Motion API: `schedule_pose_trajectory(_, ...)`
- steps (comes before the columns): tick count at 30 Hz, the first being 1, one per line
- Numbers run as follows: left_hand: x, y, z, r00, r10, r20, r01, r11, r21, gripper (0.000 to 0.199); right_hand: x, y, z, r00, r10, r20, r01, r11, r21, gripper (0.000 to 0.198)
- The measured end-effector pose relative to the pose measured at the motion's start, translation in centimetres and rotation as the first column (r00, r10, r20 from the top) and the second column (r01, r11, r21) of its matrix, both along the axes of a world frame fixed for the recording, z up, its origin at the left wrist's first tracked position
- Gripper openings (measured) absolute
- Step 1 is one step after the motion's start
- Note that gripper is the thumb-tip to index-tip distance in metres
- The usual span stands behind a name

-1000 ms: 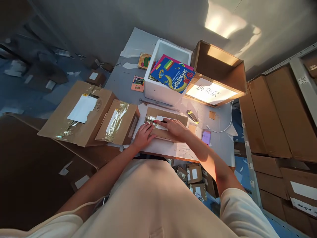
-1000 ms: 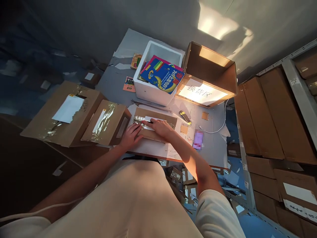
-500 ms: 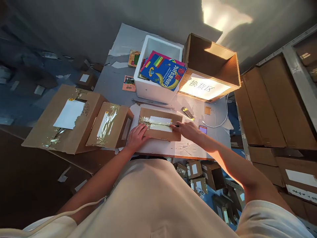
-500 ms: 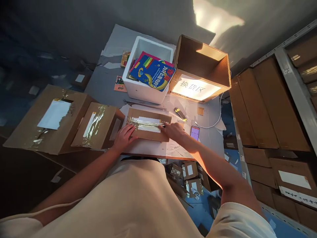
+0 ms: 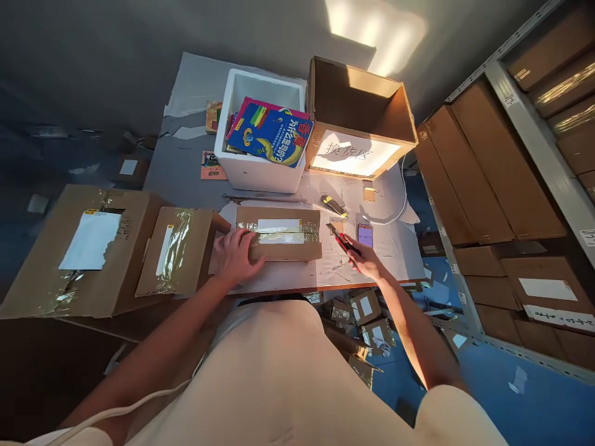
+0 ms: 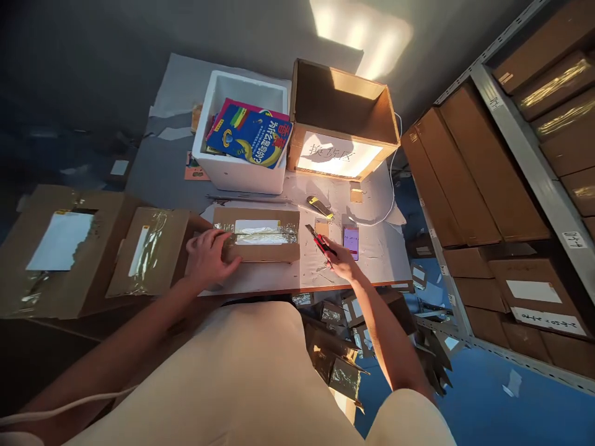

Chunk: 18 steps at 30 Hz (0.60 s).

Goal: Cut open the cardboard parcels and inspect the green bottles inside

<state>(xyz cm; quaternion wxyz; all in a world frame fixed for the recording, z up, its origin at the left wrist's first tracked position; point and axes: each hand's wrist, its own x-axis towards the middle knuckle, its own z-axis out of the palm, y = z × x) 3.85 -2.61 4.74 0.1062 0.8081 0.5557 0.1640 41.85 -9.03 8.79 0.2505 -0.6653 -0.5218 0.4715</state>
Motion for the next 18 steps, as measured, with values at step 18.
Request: schedule_pose_trajectory(18, 2.5, 2.9, 0.7, 0.964, -0.182, -0.195, 0.149, 0.973, -0.174, 0.119, -1.0, 0.5, -4.7, 0.904, -0.067, -0.422, 0.012, 0.991, -0.13, 0.07)
